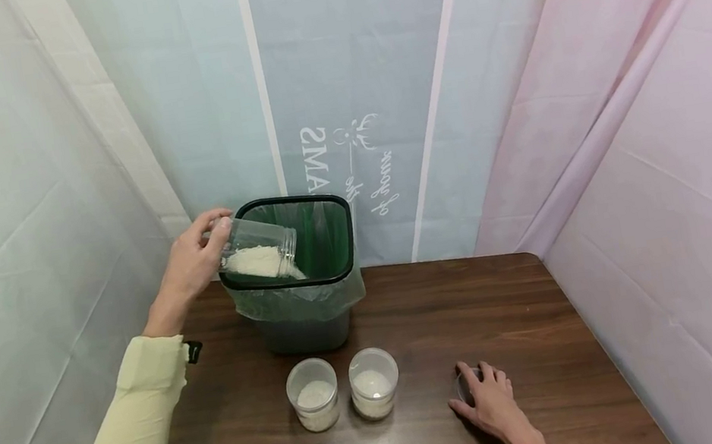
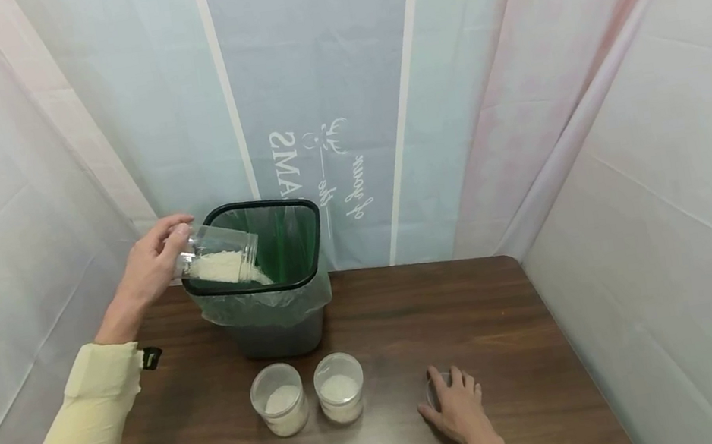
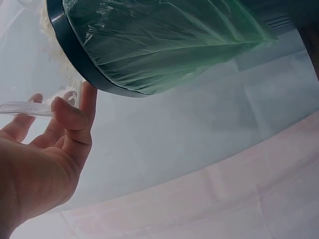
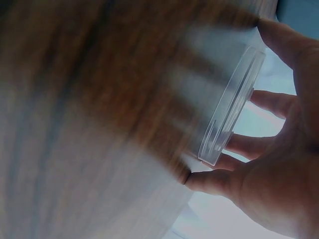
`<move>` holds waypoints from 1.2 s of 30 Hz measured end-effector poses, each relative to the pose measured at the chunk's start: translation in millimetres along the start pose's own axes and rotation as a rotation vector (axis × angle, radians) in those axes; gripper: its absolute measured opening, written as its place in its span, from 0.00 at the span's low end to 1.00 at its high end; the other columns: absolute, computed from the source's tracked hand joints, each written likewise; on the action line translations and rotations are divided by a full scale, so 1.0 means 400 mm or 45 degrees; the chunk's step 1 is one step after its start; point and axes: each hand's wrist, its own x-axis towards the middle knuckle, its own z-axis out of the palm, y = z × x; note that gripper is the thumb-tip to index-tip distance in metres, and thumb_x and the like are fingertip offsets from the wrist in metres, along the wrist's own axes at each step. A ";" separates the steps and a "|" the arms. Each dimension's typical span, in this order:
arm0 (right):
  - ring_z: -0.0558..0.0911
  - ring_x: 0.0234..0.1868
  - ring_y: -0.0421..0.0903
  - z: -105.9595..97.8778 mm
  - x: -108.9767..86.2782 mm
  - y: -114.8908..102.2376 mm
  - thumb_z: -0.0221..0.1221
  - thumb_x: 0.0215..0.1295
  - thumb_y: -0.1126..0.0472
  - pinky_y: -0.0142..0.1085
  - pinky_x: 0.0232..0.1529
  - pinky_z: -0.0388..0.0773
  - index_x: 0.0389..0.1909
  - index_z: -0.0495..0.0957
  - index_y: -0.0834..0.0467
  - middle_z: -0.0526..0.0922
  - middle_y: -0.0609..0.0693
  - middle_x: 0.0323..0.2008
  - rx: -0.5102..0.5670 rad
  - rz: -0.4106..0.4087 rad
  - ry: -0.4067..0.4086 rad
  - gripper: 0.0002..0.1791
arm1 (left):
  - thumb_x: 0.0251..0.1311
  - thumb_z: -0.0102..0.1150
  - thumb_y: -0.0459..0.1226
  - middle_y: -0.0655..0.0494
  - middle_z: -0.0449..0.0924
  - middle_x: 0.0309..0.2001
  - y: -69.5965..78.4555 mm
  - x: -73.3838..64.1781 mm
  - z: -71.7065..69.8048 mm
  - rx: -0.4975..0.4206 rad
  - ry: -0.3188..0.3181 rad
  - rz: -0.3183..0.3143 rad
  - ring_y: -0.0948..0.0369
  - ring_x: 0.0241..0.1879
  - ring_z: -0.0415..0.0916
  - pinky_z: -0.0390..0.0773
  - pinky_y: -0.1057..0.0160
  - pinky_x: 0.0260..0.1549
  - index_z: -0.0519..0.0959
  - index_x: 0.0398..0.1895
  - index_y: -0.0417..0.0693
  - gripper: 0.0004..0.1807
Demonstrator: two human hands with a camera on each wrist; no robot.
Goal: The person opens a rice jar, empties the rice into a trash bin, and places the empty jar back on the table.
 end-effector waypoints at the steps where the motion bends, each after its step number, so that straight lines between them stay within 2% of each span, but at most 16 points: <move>1: 0.66 0.59 0.76 0.000 0.002 0.001 0.66 0.58 0.42 0.70 0.57 0.62 0.67 0.67 0.56 0.65 0.76 0.61 -0.001 -0.002 0.001 0.40 | 0.68 0.39 0.65 0.45 0.68 0.67 0.002 0.000 0.000 -0.003 -0.004 -0.003 0.45 0.56 0.76 0.76 0.44 0.42 0.67 0.68 0.66 0.31; 6: 0.65 0.60 0.76 0.002 0.009 0.008 0.66 0.58 0.41 0.70 0.57 0.62 0.67 0.67 0.56 0.65 0.76 0.61 0.003 -0.003 0.007 0.40 | 0.67 0.40 0.66 0.47 0.69 0.67 0.011 -0.003 0.000 0.015 -0.018 -0.010 0.45 0.59 0.73 0.75 0.40 0.48 0.66 0.68 0.67 0.31; 13: 0.65 0.59 0.76 -0.007 0.024 -0.002 0.66 0.58 0.41 0.70 0.57 0.62 0.67 0.68 0.57 0.65 0.76 0.61 -0.010 0.015 -0.005 0.40 | 0.67 0.42 0.65 0.49 0.70 0.65 0.007 0.026 -0.004 0.030 -0.050 -0.003 0.46 0.58 0.73 0.74 0.40 0.50 0.65 0.69 0.67 0.31; 24: 0.66 0.58 0.75 -0.019 0.032 -0.025 0.66 0.57 0.41 0.70 0.55 0.64 0.66 0.69 0.57 0.66 0.75 0.60 -0.017 0.036 -0.027 0.40 | 0.64 0.45 0.67 0.47 0.67 0.69 0.007 0.055 -0.010 0.049 -0.105 -0.014 0.46 0.61 0.70 0.73 0.40 0.52 0.62 0.72 0.59 0.38; 31: 0.67 0.59 0.73 -0.033 0.038 -0.025 0.64 0.59 0.38 0.68 0.56 0.65 0.65 0.70 0.57 0.67 0.73 0.61 -0.074 0.048 -0.081 0.39 | 0.64 0.48 0.65 0.47 0.68 0.66 0.017 0.076 -0.002 0.091 -0.111 0.012 0.49 0.56 0.71 0.74 0.43 0.49 0.62 0.72 0.55 0.40; 36: 0.67 0.59 0.73 -0.048 0.042 -0.031 0.64 0.58 0.38 0.69 0.55 0.66 0.65 0.70 0.57 0.67 0.73 0.61 -0.079 0.040 -0.100 0.40 | 0.63 0.51 0.64 0.46 0.68 0.64 0.023 0.087 0.001 0.134 -0.112 0.047 0.50 0.55 0.69 0.71 0.43 0.52 0.64 0.71 0.54 0.39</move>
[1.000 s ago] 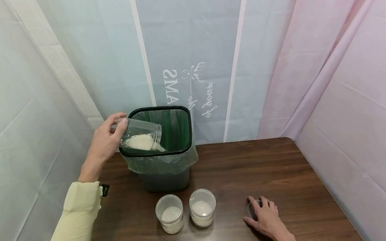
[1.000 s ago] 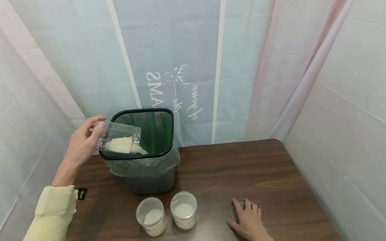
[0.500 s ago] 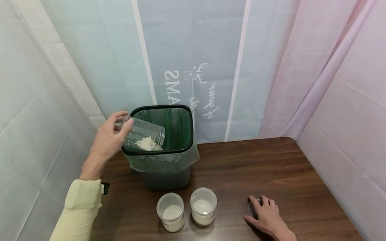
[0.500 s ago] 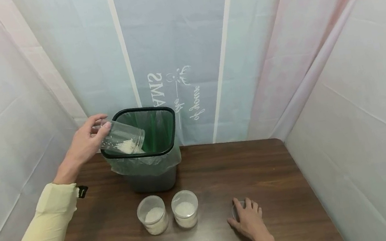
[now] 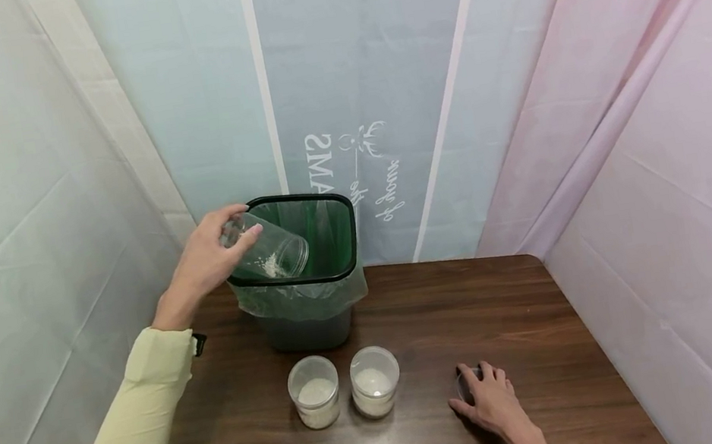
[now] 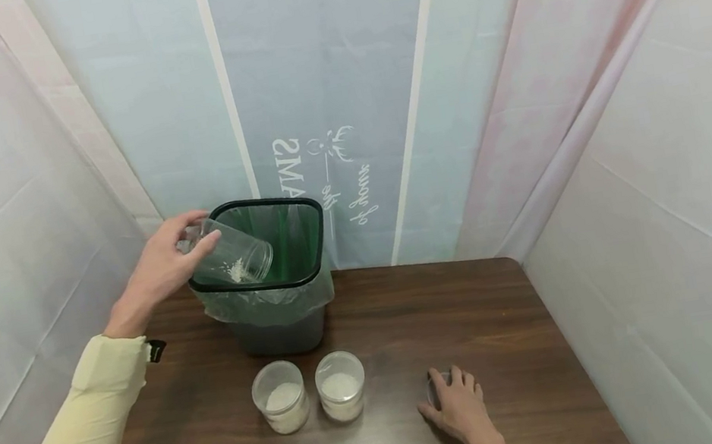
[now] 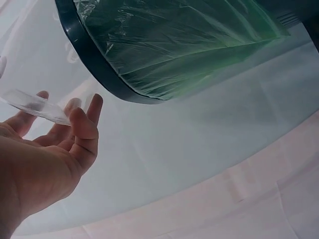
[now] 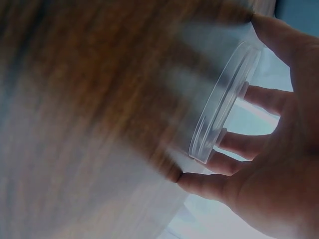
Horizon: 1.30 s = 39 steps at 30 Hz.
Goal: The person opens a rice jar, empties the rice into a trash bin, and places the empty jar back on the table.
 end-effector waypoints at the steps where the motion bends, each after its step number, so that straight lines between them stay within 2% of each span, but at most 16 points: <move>1: 0.67 0.59 0.73 0.000 -0.001 -0.001 0.64 0.58 0.38 0.69 0.55 0.66 0.66 0.70 0.57 0.67 0.73 0.61 0.004 0.000 0.002 0.40 | 0.63 0.52 0.64 0.46 0.68 0.63 0.001 -0.001 0.001 0.013 -0.001 0.007 0.50 0.55 0.69 0.70 0.42 0.53 0.64 0.71 0.54 0.39; 5: 0.67 0.59 0.73 -0.001 -0.004 -0.003 0.65 0.59 0.39 0.68 0.55 0.66 0.65 0.70 0.57 0.68 0.73 0.60 0.005 -0.002 0.017 0.39 | 0.62 0.54 0.63 0.45 0.66 0.64 0.004 -0.003 0.004 0.064 -0.007 0.033 0.49 0.57 0.67 0.69 0.40 0.55 0.66 0.70 0.55 0.38; 8: 0.68 0.59 0.73 -0.004 -0.003 -0.004 0.64 0.59 0.39 0.68 0.53 0.67 0.65 0.70 0.57 0.68 0.73 0.60 -0.010 -0.004 0.023 0.39 | 0.62 0.55 0.63 0.45 0.65 0.67 0.007 -0.003 0.007 0.102 -0.016 0.057 0.47 0.62 0.65 0.67 0.39 0.58 0.66 0.70 0.55 0.38; 13: 0.67 0.60 0.73 -0.002 0.000 -0.001 0.60 0.62 0.36 0.69 0.53 0.68 0.66 0.70 0.57 0.67 0.73 0.61 0.018 0.006 0.015 0.38 | 0.62 0.57 0.60 0.44 0.62 0.69 0.015 -0.014 0.008 0.130 -0.026 0.090 0.44 0.68 0.62 0.65 0.36 0.62 0.66 0.70 0.55 0.37; 19: 0.67 0.59 0.72 -0.001 0.006 0.003 0.55 0.65 0.34 0.68 0.52 0.68 0.66 0.70 0.57 0.68 0.72 0.61 0.060 0.009 0.012 0.38 | 0.62 0.62 0.54 0.42 0.64 0.67 0.019 -0.030 0.012 0.166 -0.023 0.147 0.43 0.66 0.63 0.67 0.36 0.60 0.68 0.69 0.54 0.35; 25: 0.69 0.57 0.72 -0.004 0.003 0.017 0.57 0.65 0.37 0.66 0.49 0.71 0.64 0.71 0.58 0.69 0.72 0.59 0.035 -0.013 0.025 0.35 | 0.61 0.65 0.49 0.40 0.64 0.67 0.016 -0.041 0.030 0.212 -0.021 0.261 0.40 0.65 0.62 0.65 0.35 0.61 0.69 0.69 0.51 0.34; 30: 0.68 0.58 0.74 -0.015 0.011 0.024 0.58 0.65 0.39 0.65 0.50 0.73 0.64 0.70 0.60 0.68 0.74 0.60 0.025 -0.035 -0.047 0.36 | 0.60 0.67 0.47 0.39 0.63 0.68 0.018 -0.053 0.039 0.296 -0.005 0.340 0.39 0.65 0.62 0.62 0.32 0.60 0.69 0.68 0.47 0.34; 33: 0.67 0.58 0.73 -0.017 0.016 0.024 0.59 0.65 0.40 0.64 0.50 0.73 0.65 0.70 0.61 0.67 0.75 0.60 0.030 -0.035 -0.095 0.36 | 0.59 0.68 0.45 0.38 0.65 0.66 0.028 -0.066 0.043 0.361 0.010 0.392 0.38 0.63 0.64 0.64 0.32 0.56 0.70 0.67 0.47 0.33; 39: 0.66 0.58 0.73 -0.009 0.018 0.027 0.60 0.64 0.40 0.64 0.49 0.73 0.65 0.69 0.60 0.67 0.75 0.59 0.050 -0.034 -0.119 0.36 | 0.58 0.68 0.45 0.39 0.66 0.66 0.045 -0.088 0.054 0.437 0.009 0.481 0.37 0.61 0.66 0.66 0.32 0.55 0.72 0.66 0.48 0.32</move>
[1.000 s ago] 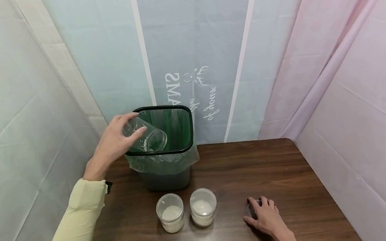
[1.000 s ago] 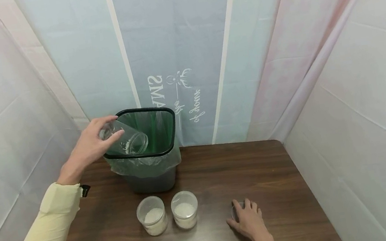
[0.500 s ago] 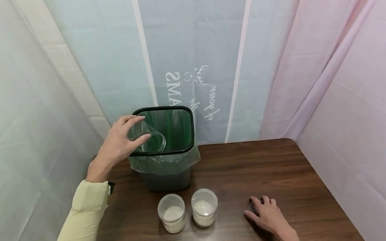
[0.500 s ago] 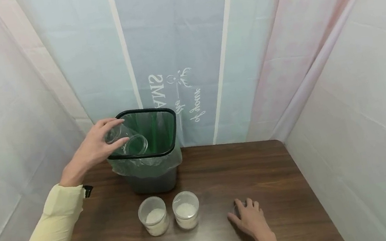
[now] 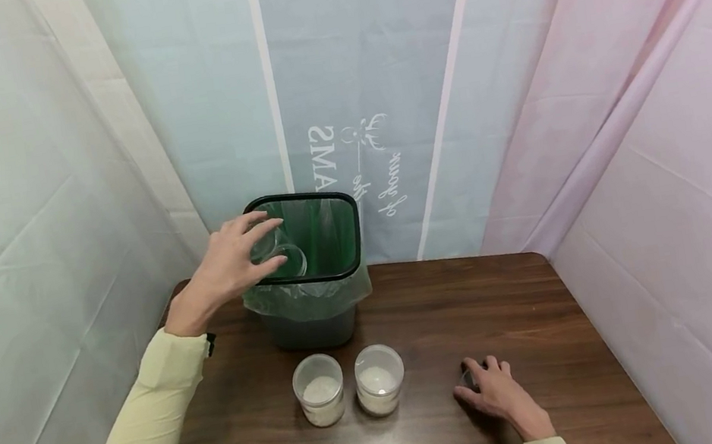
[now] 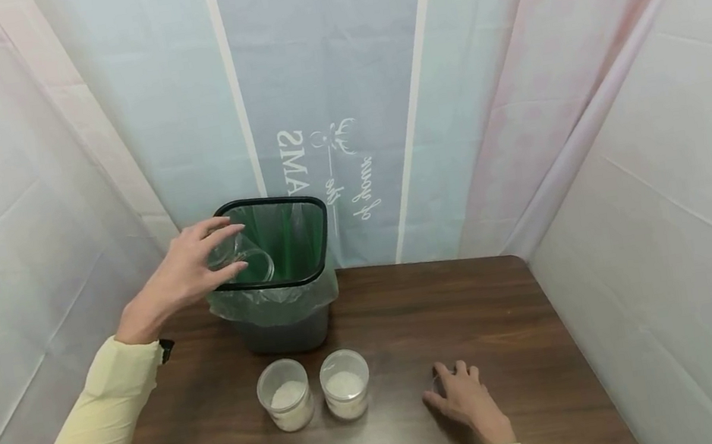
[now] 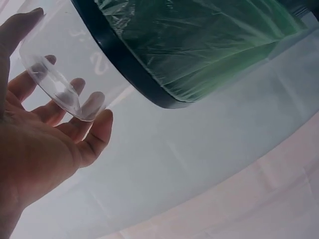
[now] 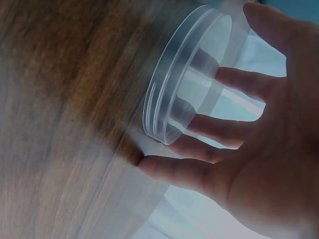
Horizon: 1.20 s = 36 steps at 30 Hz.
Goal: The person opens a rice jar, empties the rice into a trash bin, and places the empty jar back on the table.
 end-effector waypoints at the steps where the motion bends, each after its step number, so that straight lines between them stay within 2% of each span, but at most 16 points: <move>1: 0.66 0.58 0.73 0.000 0.001 0.001 0.60 0.64 0.40 0.64 0.49 0.73 0.65 0.69 0.60 0.67 0.75 0.60 0.002 0.002 -0.004 0.36 | 0.58 0.68 0.45 0.39 0.66 0.67 0.002 0.001 0.000 -0.008 -0.008 0.005 0.37 0.62 0.65 0.65 0.32 0.56 0.72 0.67 0.48 0.33; 10: 0.66 0.59 0.73 -0.006 0.002 -0.001 0.60 0.64 0.40 0.65 0.50 0.73 0.65 0.70 0.60 0.66 0.75 0.60 0.008 0.021 -0.032 0.36 | 0.58 0.68 0.45 0.37 0.63 0.68 0.008 0.014 -0.008 -0.063 -0.074 0.000 0.38 0.65 0.62 0.61 0.31 0.62 0.73 0.66 0.52 0.31; 15: 0.66 0.58 0.74 -0.012 0.002 -0.005 0.59 0.65 0.41 0.64 0.49 0.73 0.65 0.69 0.61 0.66 0.75 0.60 0.009 0.018 -0.026 0.36 | 0.58 0.68 0.45 0.37 0.64 0.67 0.011 0.027 -0.015 -0.049 -0.080 0.018 0.37 0.63 0.63 0.64 0.32 0.59 0.74 0.64 0.52 0.30; 20: 0.66 0.57 0.74 -0.017 0.002 -0.011 0.60 0.65 0.41 0.64 0.48 0.74 0.65 0.69 0.61 0.66 0.76 0.59 0.003 0.015 -0.018 0.36 | 0.59 0.67 0.43 0.36 0.64 0.65 0.010 0.042 -0.013 -0.087 -0.069 0.040 0.38 0.60 0.64 0.71 0.39 0.54 0.74 0.63 0.49 0.28; 25: 0.66 0.57 0.74 -0.021 -0.002 -0.016 0.61 0.65 0.42 0.63 0.47 0.75 0.65 0.69 0.61 0.66 0.76 0.59 0.014 0.014 -0.021 0.36 | 0.61 0.63 0.42 0.38 0.63 0.64 0.013 0.051 -0.004 -0.148 -0.072 0.004 0.40 0.57 0.63 0.71 0.43 0.49 0.72 0.64 0.51 0.27; 31: 0.65 0.57 0.73 -0.031 -0.005 -0.023 0.61 0.64 0.43 0.62 0.48 0.74 0.66 0.68 0.61 0.65 0.75 0.60 0.030 0.022 -0.036 0.36 | 0.60 0.57 0.38 0.40 0.63 0.63 0.019 0.062 0.007 -0.174 -0.038 0.014 0.41 0.59 0.59 0.69 0.42 0.50 0.76 0.60 0.54 0.22; 36: 0.65 0.57 0.73 -0.037 -0.005 -0.023 0.62 0.64 0.44 0.62 0.48 0.75 0.66 0.68 0.60 0.65 0.75 0.60 0.029 0.020 -0.043 0.36 | 0.59 0.54 0.35 0.40 0.64 0.63 0.014 0.072 0.017 -0.153 0.013 0.046 0.39 0.61 0.57 0.64 0.38 0.54 0.78 0.56 0.52 0.20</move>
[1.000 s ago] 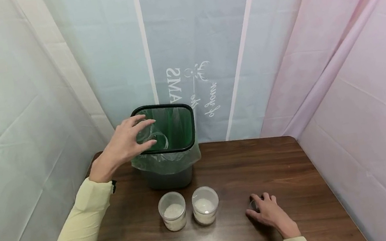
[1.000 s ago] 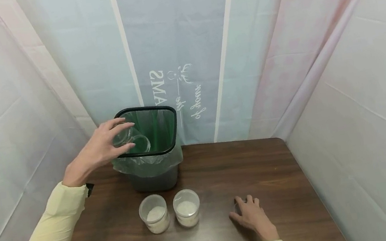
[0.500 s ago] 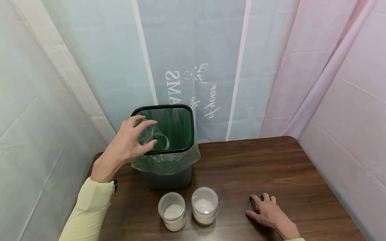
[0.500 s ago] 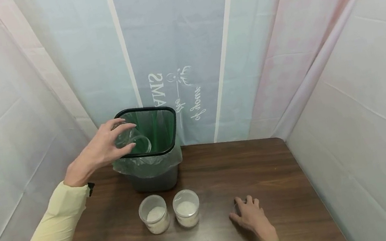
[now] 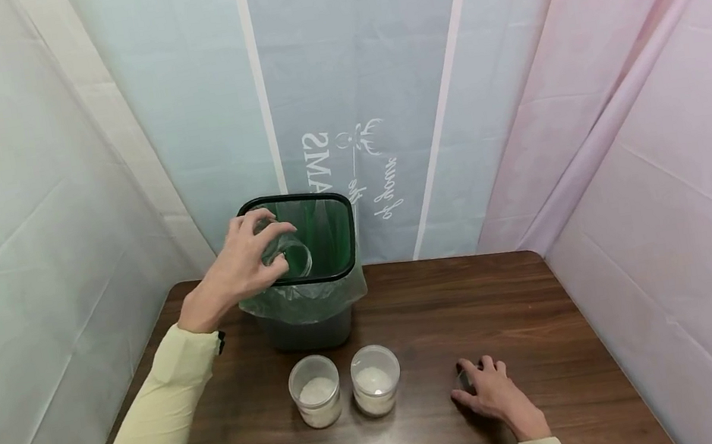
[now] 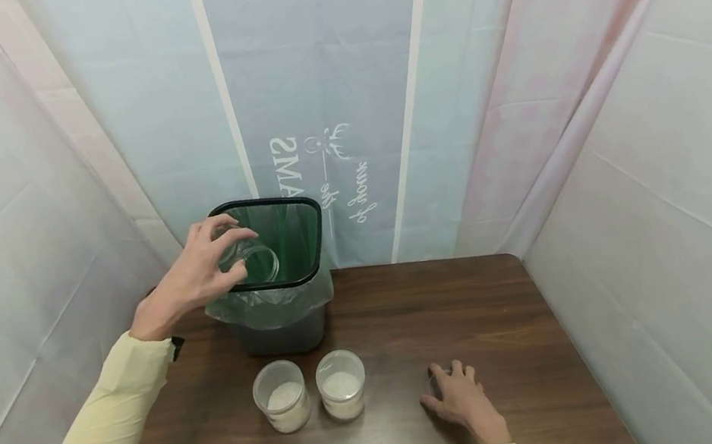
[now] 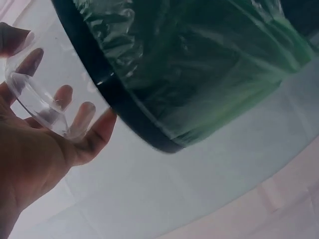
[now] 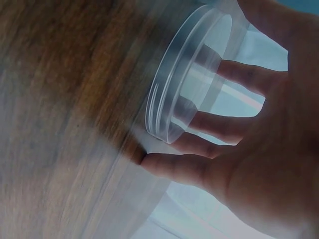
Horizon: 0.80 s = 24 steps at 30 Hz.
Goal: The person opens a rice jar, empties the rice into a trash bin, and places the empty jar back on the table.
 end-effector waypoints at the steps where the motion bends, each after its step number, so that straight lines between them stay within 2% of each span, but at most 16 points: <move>1: 0.66 0.57 0.72 0.001 0.000 0.000 0.62 0.64 0.44 0.62 0.48 0.75 0.66 0.68 0.60 0.65 0.75 0.60 -0.003 -0.002 -0.001 0.36 | 0.60 0.54 0.35 0.39 0.64 0.62 -0.002 -0.001 0.002 0.003 0.006 0.000 0.38 0.61 0.58 0.63 0.37 0.56 0.78 0.55 0.52 0.19; 5: 0.66 0.57 0.71 0.006 0.000 0.002 0.62 0.63 0.43 0.62 0.48 0.75 0.67 0.68 0.60 0.65 0.75 0.60 0.000 -0.002 -0.015 0.37 | 0.61 0.53 0.36 0.38 0.63 0.64 -0.010 -0.007 0.009 0.007 -0.002 -0.022 0.38 0.61 0.57 0.60 0.37 0.59 0.77 0.55 0.51 0.18; 12: 0.65 0.57 0.72 0.009 0.002 0.006 0.61 0.64 0.42 0.62 0.48 0.75 0.67 0.68 0.60 0.64 0.74 0.60 -0.019 0.002 -0.012 0.37 | 0.63 0.58 0.40 0.42 0.62 0.64 -0.012 -0.015 -0.003 -0.083 -0.059 -0.087 0.40 0.61 0.57 0.67 0.39 0.52 0.75 0.60 0.55 0.21; 19: 0.65 0.57 0.71 0.013 0.003 0.011 0.62 0.64 0.43 0.62 0.49 0.74 0.67 0.68 0.60 0.64 0.74 0.60 -0.024 -0.003 0.004 0.36 | 0.63 0.61 0.48 0.41 0.57 0.67 -0.013 -0.021 -0.015 -0.172 -0.152 -0.231 0.45 0.64 0.59 0.69 0.38 0.56 0.65 0.70 0.60 0.32; 21: 0.65 0.57 0.72 0.013 0.002 0.011 0.61 0.64 0.43 0.62 0.49 0.74 0.67 0.68 0.60 0.64 0.74 0.60 -0.022 -0.007 0.001 0.36 | 0.61 0.63 0.48 0.40 0.58 0.67 -0.010 -0.024 -0.018 -0.176 -0.162 -0.236 0.45 0.63 0.61 0.70 0.38 0.56 0.62 0.72 0.58 0.36; 24: 0.65 0.59 0.73 0.012 0.002 0.011 0.61 0.64 0.43 0.63 0.49 0.74 0.67 0.68 0.59 0.64 0.75 0.61 -0.017 0.003 -0.012 0.36 | 0.58 0.66 0.46 0.39 0.59 0.67 -0.003 -0.027 -0.020 -0.152 -0.161 -0.195 0.45 0.63 0.62 0.70 0.38 0.57 0.57 0.74 0.54 0.42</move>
